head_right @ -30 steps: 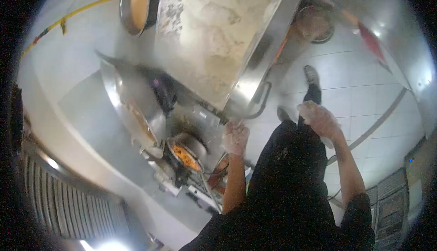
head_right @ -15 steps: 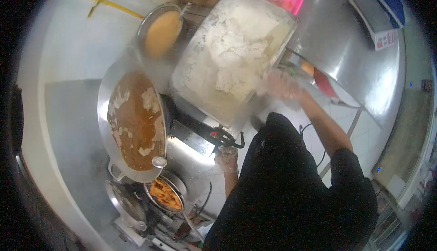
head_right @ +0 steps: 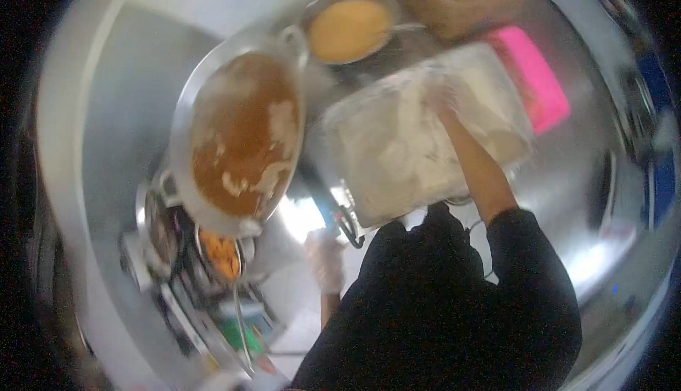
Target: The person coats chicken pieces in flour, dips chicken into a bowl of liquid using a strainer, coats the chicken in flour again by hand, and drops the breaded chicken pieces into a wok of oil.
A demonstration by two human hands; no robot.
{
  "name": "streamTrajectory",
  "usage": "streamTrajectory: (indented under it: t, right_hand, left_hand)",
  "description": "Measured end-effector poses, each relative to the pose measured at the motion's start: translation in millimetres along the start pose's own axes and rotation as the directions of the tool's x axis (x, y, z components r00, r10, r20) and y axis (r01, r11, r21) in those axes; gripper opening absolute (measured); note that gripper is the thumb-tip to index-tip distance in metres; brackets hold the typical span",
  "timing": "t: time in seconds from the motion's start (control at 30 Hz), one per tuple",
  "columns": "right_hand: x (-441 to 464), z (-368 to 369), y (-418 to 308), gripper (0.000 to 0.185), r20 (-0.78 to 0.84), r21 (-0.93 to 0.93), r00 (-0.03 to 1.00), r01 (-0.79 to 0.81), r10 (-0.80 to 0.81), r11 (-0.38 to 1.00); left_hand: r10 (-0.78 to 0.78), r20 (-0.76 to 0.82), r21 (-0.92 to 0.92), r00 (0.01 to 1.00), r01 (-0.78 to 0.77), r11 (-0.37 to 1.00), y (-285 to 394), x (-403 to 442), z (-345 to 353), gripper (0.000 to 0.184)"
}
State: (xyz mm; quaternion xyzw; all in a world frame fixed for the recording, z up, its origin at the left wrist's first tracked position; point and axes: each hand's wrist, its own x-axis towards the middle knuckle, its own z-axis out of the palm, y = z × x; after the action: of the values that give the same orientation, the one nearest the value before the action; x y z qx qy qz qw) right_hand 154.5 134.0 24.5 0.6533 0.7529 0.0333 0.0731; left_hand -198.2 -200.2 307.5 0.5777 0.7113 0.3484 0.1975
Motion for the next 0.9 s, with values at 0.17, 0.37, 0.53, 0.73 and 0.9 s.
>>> streamTrajectory:
  t: [0.17,0.37,0.53,0.73,0.9]
  right_hand:
    - [-26.6,-48.3,-4.5,0.055,0.199,0.337,0.98,-0.075,0.007,0.939]
    - [-47.1,-20.1,70.7,0.052,0.1,0.44,0.976,0.131,-0.193,0.888]
    - [-73.0,-18.5,113.0,0.05,0.017,0.733,0.975,0.138,-0.221,0.666]
    - [-122.4,-178.6,76.0,0.04,0.242,0.813,0.919,-0.367,-0.311,-0.451]
    - [-129.3,-214.2,6.8,0.036,-0.122,0.72,0.927,-0.164,-0.355,-0.675]
  left_hand:
    - [-0.277,0.354,0.283,0.893,0.18,0.942,36.0,103.8,158.2,0.053]
    - [-0.004,0.596,0.421,0.803,-0.309,0.853,-5.6,121.3,227.1,0.042]
    - [0.43,0.691,0.166,0.581,-0.707,0.687,-61.8,119.6,249.4,0.032]
    - [-0.146,0.632,-0.641,0.761,0.62,0.453,-21.6,96.6,208.8,0.032]
    - [0.261,0.091,-0.477,0.961,-0.187,0.859,-5.5,104.6,245.0,0.039]
